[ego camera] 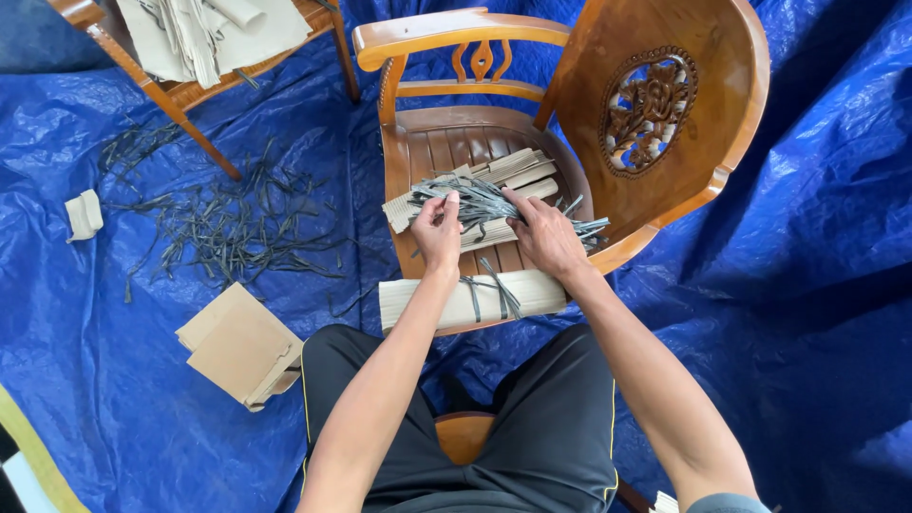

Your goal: Bundling paper rolls together using thin plastic straps and cutting them with scissors.

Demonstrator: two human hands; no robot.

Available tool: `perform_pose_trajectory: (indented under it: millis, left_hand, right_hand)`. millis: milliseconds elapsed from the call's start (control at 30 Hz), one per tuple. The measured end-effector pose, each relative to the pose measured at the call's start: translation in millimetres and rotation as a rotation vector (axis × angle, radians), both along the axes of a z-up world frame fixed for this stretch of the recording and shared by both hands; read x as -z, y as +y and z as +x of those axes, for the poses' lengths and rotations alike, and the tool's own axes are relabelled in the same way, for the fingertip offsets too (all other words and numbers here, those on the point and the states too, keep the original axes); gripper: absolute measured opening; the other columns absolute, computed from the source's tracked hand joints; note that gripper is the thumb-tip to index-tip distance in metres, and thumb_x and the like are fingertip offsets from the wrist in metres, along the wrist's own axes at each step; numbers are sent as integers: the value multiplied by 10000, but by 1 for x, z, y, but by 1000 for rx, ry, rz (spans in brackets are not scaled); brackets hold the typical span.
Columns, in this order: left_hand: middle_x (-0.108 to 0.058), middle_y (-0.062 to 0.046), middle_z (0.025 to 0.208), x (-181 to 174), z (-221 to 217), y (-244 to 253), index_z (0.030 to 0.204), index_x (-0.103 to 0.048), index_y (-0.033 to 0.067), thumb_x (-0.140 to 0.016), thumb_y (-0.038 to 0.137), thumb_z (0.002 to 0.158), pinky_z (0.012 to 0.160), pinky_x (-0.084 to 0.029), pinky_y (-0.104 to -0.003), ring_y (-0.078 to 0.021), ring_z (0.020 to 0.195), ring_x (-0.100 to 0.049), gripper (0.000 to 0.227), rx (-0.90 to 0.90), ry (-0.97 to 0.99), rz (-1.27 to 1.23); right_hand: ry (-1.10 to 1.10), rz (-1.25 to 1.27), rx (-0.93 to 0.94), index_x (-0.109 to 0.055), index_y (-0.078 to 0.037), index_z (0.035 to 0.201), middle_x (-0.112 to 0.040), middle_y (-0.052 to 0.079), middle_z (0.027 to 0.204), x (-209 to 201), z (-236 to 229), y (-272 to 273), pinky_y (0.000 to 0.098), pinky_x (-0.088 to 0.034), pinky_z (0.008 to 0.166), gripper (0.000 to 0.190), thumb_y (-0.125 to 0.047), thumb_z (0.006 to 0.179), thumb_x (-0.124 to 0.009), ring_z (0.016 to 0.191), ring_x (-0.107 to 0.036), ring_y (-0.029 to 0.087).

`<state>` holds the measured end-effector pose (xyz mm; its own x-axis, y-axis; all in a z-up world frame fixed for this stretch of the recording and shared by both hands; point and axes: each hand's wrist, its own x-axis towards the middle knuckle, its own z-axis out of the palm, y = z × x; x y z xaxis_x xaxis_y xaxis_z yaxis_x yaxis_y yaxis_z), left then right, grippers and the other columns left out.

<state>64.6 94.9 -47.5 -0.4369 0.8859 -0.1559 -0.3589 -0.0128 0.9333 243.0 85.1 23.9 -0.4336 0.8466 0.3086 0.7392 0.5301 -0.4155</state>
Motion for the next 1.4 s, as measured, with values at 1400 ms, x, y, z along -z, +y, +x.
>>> perform_pose_trajectory:
  millis: [1400]
  left_hand:
    - [-708, -162, 971, 13, -34, 9, 1053, -510, 12, -461, 243, 1113, 773, -616, -325, -218, 826, -733, 243, -250, -59, 389]
  right_hand:
    - [-88, -130, 244, -586, -121, 1389, -678, 185, 1105, 19, 4, 8, 501, -528, 830, 424, -150, 967, -600, 979, -669, 411]
